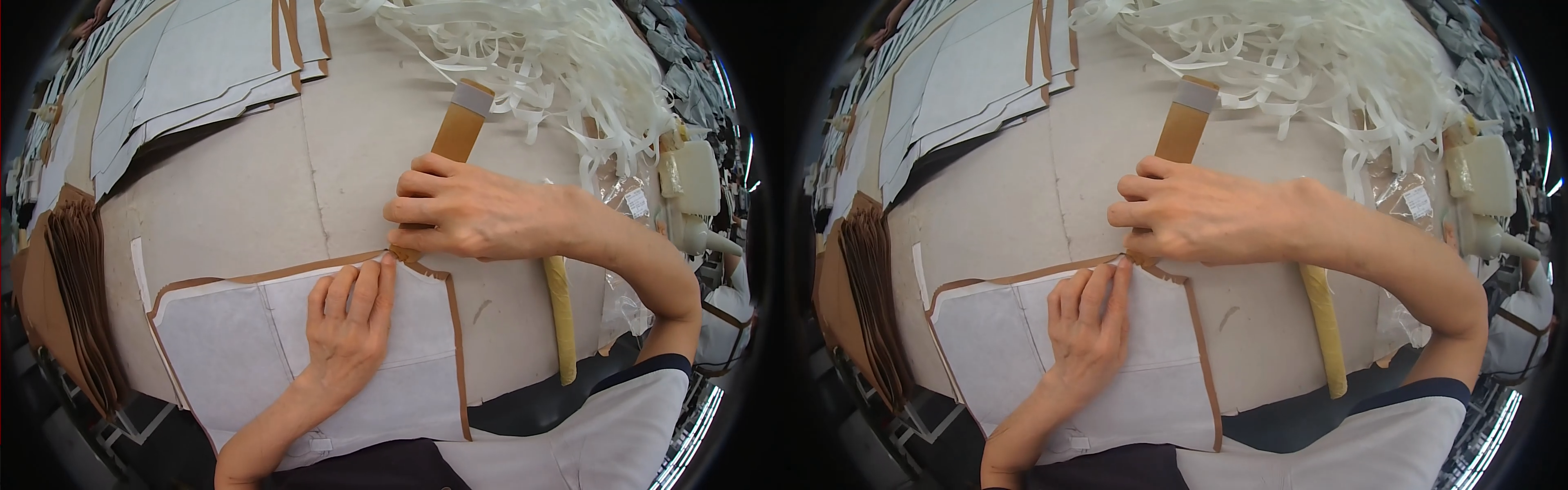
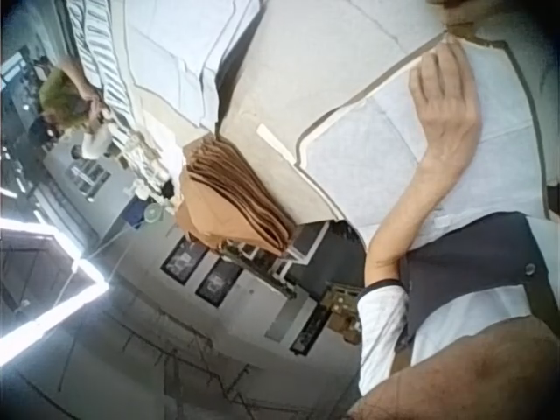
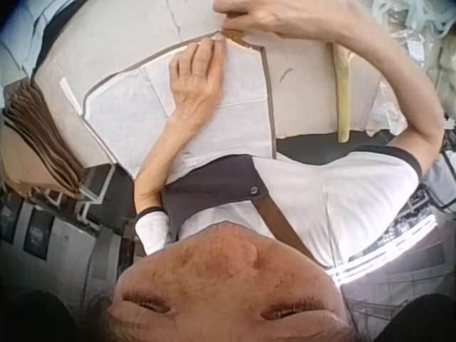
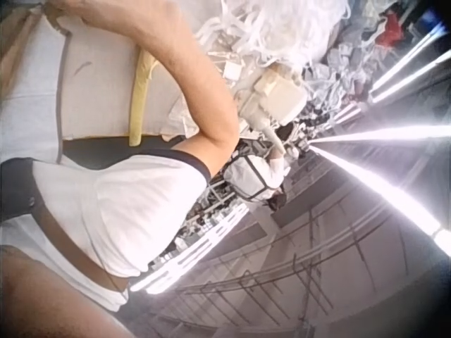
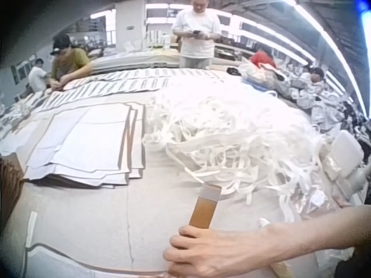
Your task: Folding and hammering the edges of leather or fabric panels as part of an assembly process.
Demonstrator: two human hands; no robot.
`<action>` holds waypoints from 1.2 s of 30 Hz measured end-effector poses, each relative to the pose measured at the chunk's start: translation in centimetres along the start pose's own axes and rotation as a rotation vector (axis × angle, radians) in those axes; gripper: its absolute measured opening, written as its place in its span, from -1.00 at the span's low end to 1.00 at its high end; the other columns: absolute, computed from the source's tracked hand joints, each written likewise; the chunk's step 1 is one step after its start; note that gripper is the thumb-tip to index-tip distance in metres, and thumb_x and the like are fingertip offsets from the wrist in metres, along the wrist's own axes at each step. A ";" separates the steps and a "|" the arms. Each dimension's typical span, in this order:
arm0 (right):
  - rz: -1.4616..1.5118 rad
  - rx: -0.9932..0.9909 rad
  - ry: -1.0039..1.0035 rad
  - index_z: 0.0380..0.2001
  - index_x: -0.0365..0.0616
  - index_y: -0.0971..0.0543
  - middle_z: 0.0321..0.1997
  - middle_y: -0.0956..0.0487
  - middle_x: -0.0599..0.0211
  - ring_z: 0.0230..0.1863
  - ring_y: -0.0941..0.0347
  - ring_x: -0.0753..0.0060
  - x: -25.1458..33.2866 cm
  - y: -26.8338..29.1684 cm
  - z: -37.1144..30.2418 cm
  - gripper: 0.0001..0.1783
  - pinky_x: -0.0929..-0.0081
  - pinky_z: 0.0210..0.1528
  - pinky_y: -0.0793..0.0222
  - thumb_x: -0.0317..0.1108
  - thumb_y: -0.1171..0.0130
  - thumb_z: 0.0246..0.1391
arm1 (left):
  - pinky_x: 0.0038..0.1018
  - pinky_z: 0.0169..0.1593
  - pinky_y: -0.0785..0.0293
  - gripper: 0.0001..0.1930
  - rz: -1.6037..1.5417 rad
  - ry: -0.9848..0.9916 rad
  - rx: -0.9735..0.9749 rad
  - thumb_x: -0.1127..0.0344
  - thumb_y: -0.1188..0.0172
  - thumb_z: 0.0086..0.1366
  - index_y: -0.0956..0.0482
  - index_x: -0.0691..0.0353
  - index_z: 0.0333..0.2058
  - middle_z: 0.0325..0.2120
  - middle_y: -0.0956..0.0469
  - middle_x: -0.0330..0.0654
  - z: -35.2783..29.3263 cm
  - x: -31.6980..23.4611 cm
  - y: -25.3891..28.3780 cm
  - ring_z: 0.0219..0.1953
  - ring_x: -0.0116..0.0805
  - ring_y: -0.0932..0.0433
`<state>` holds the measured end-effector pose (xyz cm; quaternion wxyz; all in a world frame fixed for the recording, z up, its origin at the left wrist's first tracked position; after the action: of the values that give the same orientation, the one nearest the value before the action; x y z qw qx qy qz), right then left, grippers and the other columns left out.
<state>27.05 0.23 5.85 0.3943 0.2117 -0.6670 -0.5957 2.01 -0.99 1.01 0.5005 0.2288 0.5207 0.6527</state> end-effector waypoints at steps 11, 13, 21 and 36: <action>-0.083 -0.073 0.060 -0.34 -0.11 -0.71 -0.25 -0.48 0.46 -0.06 -0.40 0.37 -0.5 0.1 1.0 -0.92 0.40 0.04 -0.35 -0.38 -0.30 0.09 | -0.23 0.08 -0.49 -0.55 0.042 0.005 -0.005 0.44 -0.24 0.19 -0.68 0.40 0.08 -0.02 -0.57 -0.07 0.2 -0.1 0.1 0.02 -0.16 -0.54; -0.072 -0.069 0.070 -0.35 -0.11 -0.70 -0.25 -0.47 0.46 -0.06 -0.39 0.37 -0.6 0.1 1.0 -0.92 0.40 0.05 -0.35 -0.38 -0.30 0.09 | -0.24 0.07 -0.52 -0.55 0.021 0.015 -0.017 0.45 -0.25 0.18 -0.69 0.40 0.07 -0.04 -0.58 -0.06 0.3 0.0 0.3 0.00 -0.15 -0.56; -0.043 -0.080 0.085 -0.39 -0.12 -0.71 -0.26 -0.47 0.47 -0.07 -0.39 0.39 -1.0 0.0 1.4 -0.90 0.43 0.03 -0.32 -0.36 -0.31 0.05 | -0.29 -0.03 -0.65 -0.58 0.008 0.019 -0.069 0.51 -0.29 0.12 -0.70 0.45 0.01 -0.09 -0.62 -0.01 0.3 -0.1 0.3 -0.08 -0.13 -0.63; -0.009 -0.020 0.263 -0.29 -0.20 -0.66 -0.24 -0.41 0.38 -0.07 -0.38 0.33 -1.9 -0.4 7.3 -0.80 0.36 0.02 -0.31 -0.35 -0.34 0.01 | -0.34 -0.18 -0.70 -0.65 0.032 -0.029 -0.114 0.58 -0.33 0.03 -0.75 0.43 -0.14 -0.11 -0.67 0.02 -0.2 -0.3 0.3 -0.14 -0.07 -0.70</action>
<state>22.43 6.16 5.14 0.4775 0.2871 -0.6027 -0.5712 1.87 -1.35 1.25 0.5098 0.2178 0.4714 0.6859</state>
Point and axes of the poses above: each hand's wrist, its own z-axis towards the middle knuckle, its own y-axis out of the back of the hand, x = y × z, the point moved 1 cm from there along z, towards the middle knuckle
